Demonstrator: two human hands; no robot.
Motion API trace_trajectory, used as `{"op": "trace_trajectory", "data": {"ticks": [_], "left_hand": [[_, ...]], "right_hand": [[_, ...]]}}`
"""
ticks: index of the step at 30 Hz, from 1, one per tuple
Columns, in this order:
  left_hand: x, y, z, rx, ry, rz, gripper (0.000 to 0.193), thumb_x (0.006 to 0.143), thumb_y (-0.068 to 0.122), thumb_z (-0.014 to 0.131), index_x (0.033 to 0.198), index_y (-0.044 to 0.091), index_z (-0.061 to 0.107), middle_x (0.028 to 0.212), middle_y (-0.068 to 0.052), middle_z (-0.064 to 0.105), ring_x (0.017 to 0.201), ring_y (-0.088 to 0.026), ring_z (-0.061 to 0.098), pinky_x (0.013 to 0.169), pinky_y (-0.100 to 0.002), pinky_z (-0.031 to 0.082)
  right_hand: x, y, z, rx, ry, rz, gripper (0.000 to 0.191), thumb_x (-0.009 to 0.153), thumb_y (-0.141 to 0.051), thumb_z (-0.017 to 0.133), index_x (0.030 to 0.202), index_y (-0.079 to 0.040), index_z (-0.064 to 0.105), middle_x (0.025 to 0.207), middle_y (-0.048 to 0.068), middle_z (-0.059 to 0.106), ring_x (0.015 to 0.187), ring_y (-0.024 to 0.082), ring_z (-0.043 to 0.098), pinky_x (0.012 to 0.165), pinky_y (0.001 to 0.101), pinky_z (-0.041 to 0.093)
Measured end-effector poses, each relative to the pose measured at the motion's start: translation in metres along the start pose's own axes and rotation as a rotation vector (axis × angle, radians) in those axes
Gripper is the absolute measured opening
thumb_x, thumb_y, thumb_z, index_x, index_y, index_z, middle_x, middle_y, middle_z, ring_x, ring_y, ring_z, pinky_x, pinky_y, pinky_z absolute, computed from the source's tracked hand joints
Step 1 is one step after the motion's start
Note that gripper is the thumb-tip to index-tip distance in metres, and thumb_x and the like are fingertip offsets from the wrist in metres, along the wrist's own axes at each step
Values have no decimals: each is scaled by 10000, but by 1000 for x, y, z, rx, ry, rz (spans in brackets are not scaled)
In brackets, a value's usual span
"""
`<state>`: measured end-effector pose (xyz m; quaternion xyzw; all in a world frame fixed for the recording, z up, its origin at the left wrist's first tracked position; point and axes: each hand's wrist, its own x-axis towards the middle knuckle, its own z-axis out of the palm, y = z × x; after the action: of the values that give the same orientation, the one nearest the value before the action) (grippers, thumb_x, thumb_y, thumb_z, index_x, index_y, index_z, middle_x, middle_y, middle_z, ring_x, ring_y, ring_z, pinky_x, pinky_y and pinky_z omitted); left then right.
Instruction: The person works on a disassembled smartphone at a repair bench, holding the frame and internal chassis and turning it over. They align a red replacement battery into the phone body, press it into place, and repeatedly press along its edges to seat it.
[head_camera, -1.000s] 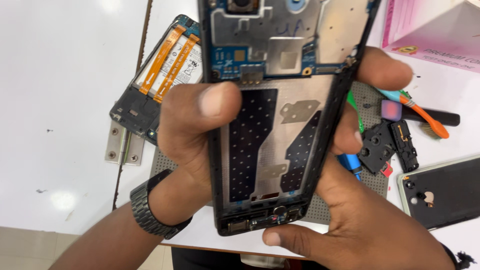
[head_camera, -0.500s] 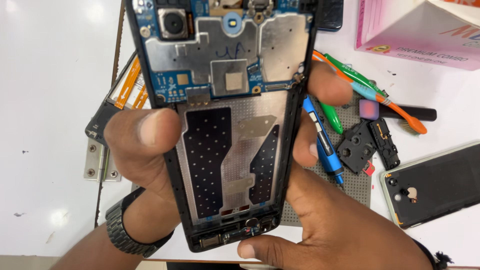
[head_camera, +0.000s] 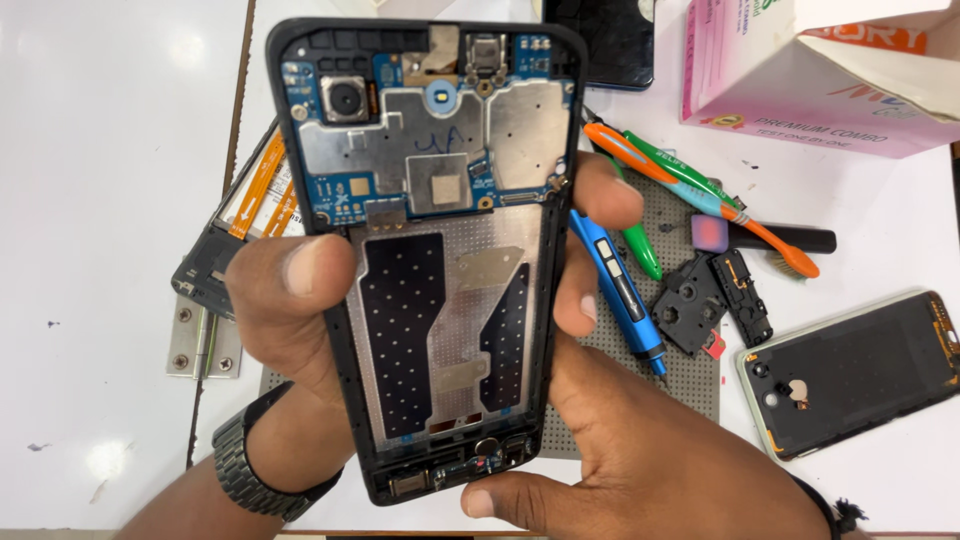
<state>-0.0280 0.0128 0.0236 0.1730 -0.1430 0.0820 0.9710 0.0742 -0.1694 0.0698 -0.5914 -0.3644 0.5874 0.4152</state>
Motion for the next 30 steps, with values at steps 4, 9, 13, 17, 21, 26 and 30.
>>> {"op": "trace_trajectory", "data": {"ticks": [4, 9, 13, 17, 21, 26, 30], "left_hand": [[5, -2, -5, -10, 0, -13, 890, 949, 387, 680, 1496, -200, 295, 1356, -363, 425, 1105, -324, 624, 770, -408, 620], [7, -3, -4, -10, 4, -11, 899, 943, 385, 687, 1498, -205, 296, 1345, -356, 433, 1107, -330, 623, 761, -413, 624], [11, -4, -2, -28, 7, -13, 906, 938, 382, 693, 1500, -209, 297, 1336, -350, 440, 1109, -335, 622, 754, -417, 627], [12, -5, -3, 54, 28, 25, 919, 946, 400, 702, 1500, -212, 298, 1326, -344, 447, 1094, -336, 613, 743, -417, 621], [15, -8, -11, 135, 29, 78, 902, 976, 431, 696, 1490, -192, 294, 1323, -331, 456, 1061, -319, 606, 726, -409, 609], [20, -13, -23, -13, -47, 98, 803, 1017, 399, 652, 1456, -183, 317, 1323, -334, 488, 1024, -310, 622, 725, -407, 630], [20, -11, -29, 35, -37, 78, 872, 954, 409, 684, 1461, -189, 301, 1331, -323, 470, 1030, -291, 616, 731, -404, 622]], "right_hand": [[0, -1, -1, -19, -7, 61, 726, 898, -250, 770, 1541, -106, 465, 1541, 123, 477, 1457, 263, 342, 1158, 462, 270], [3, -1, -2, -26, -18, -66, 753, 925, -234, 751, 1559, -49, 389, 1537, 151, 468, 1457, 275, 346, 1144, 446, 288], [7, 4, -5, -36, -34, -122, 793, 933, -246, 749, 1570, -16, 336, 1502, 154, 497, 1434, 268, 392, 1154, 433, 329], [14, 12, -10, -136, -42, -202, 801, 919, -295, 757, 1536, -3, 338, 1423, 141, 583, 1369, 237, 529, 1134, 393, 415], [20, 20, -13, -169, -17, -313, 818, 926, -244, 762, 1537, 34, 295, 1408, 164, 592, 1361, 249, 528, 1122, 396, 408], [25, 26, -12, -124, 42, -238, 711, 874, -238, 804, 1432, 14, 441, 1294, 122, 681, 1262, 206, 652, 1077, 366, 502], [28, 32, -12, -165, 81, -274, 619, 859, -216, 811, 1346, 23, 512, 1239, 130, 694, 1212, 199, 678, 1059, 374, 533]]}}
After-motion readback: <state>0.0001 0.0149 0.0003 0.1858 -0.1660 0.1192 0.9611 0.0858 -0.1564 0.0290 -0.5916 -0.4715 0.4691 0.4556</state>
